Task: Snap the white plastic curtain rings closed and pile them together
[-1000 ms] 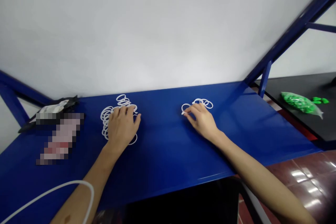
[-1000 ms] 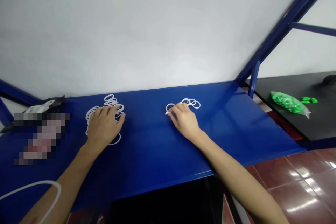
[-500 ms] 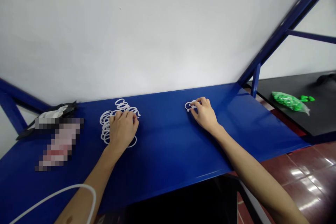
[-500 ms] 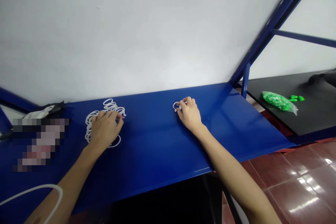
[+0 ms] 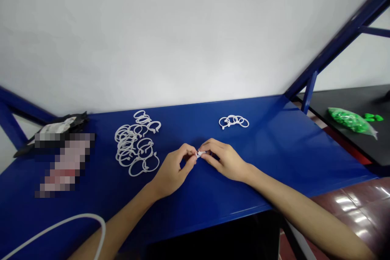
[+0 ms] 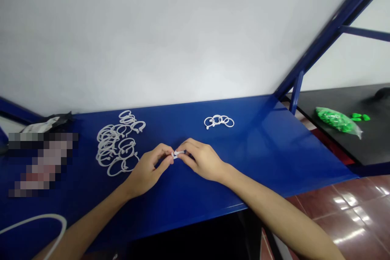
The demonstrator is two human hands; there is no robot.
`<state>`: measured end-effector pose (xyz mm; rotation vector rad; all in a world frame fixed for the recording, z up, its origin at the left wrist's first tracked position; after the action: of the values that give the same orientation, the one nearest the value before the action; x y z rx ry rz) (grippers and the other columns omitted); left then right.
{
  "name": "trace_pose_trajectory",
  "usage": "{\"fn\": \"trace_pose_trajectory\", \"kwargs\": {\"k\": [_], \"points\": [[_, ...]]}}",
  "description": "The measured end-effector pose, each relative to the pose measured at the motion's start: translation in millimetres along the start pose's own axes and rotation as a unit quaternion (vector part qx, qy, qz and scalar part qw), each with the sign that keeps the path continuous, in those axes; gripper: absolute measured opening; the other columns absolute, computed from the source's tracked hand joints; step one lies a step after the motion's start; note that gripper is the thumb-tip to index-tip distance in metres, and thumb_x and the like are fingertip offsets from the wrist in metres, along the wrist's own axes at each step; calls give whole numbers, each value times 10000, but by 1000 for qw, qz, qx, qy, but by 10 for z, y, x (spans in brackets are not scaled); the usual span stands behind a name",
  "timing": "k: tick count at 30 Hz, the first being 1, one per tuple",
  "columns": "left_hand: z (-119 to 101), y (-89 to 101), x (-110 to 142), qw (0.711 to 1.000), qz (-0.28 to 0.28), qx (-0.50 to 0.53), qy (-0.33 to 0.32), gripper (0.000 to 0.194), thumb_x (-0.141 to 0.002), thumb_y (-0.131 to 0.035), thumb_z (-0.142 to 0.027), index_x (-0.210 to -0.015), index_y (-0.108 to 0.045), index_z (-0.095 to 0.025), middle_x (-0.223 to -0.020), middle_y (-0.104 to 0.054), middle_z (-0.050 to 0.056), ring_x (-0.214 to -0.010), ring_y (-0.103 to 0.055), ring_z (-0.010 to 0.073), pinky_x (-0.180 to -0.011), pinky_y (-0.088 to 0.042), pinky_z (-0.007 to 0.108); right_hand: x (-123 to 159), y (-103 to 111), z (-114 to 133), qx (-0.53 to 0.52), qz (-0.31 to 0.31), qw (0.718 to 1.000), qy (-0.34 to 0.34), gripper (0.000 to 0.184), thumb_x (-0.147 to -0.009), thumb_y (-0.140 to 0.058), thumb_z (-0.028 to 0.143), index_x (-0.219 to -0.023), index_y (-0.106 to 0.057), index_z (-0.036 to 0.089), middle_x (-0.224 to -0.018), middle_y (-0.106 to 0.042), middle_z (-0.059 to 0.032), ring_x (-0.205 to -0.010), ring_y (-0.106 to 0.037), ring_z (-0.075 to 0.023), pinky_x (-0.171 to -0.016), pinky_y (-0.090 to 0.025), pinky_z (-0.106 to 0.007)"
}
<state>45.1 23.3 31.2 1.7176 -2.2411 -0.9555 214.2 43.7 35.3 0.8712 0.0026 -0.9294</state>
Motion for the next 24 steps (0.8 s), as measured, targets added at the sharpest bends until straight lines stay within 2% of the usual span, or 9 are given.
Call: {"fn": "trace_pose_trajectory", "kwargs": {"k": [4, 7, 10, 13, 18, 21, 24], "points": [[56, -22, 24, 1000, -19, 7, -2, 110, -996, -501, -242, -1029, -603, -218, -865, -714, -13, -760, -680, 121, -740, -537, 257, 8, -16, -29, -45, 1, 998, -49, 149, -1023, -542, 292, -1035, -654, 195, -967, -720, -38, -815, -677, -146, -753, -534, -278], [62, -53, 38, 999, -24, -9, -24, 117, -1000, -503, -227, -1026, -617, -221, -920, -734, -2, -815, -702, 132, -764, -548, 261, 5, -40, -31, -58, 10, 997, -45, 172, -1027, -537, 301, -983, -666, 195, -922, -720, -31, -821, -681, -147, -749, -521, -264], [44, -101, 65, 997, -28, -39, -52, 133, -999, -488, -182, -971, -613, -217, -878, -717, -10, -777, -691, 122, -730, -544, 244, 7, -70, -15, -57, 20, 998, -26, 191, -1033, -528, 293, -958, -667, 186, -891, -708, -31, -787, -669, -139, -731, -514, -254], [-4, -131, 109, 989, -53, -90, -102, 166, -1001, -458, -142, -943, -599, -207, -823, -684, -3, -733, -658, 126, -689, -536, 246, 28, -89, 36, -34, 32, 999, 2, 222, -1046, -497, 302, -953, -657, 179, -859, -680, -34, -740, -637, -136, -696, -502, -254], [-139, -160, 172, 957, -100, -163, -217, 235, -996, -404, -74, -888, -576, -192, -722, -629, 4, -665, -579, 138, -664, -528, 259, 76, -103, 119, 5, 27, 999, 32, 273, -1063, -453, 337, -935, -635, 178, -825, -650, -37, -706, -603, -141, -665, -490, -260], [-171, -144, 128, 947, -86, -192, -243, 270, -999, -394, -79, -851, -587, -198, -717, -641, 9, -663, -571, 146, -676, -534, 272, 59, -119, 97, 11, 24, 999, 31, 278, -1066, -445, 344, -935, -628, 181, -834, -654, -35, -717, -611, -142, -663, -494, -258], [-113, -3, 21, 945, -50, -227, -232, 215, -1001, -456, -149, -944, -656, -208, -853, -718, 33, -811, -631, 179, -805, -544, 331, 4, -98, 26, 39, 1, 999, 21, 246, -1059, -467, 347, -976, -636, 189, -901, -683, -45, -809, -640, -154, -737, -517, -274]]}}
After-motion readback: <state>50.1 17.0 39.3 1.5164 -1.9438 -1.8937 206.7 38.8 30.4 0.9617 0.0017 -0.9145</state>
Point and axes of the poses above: each hand's wrist, its own x-axis away from the middle knuckle, its own y-axis out of the back of the hand, z = x × y, the point moved 5 cm from there along -x, towards the middle knuckle
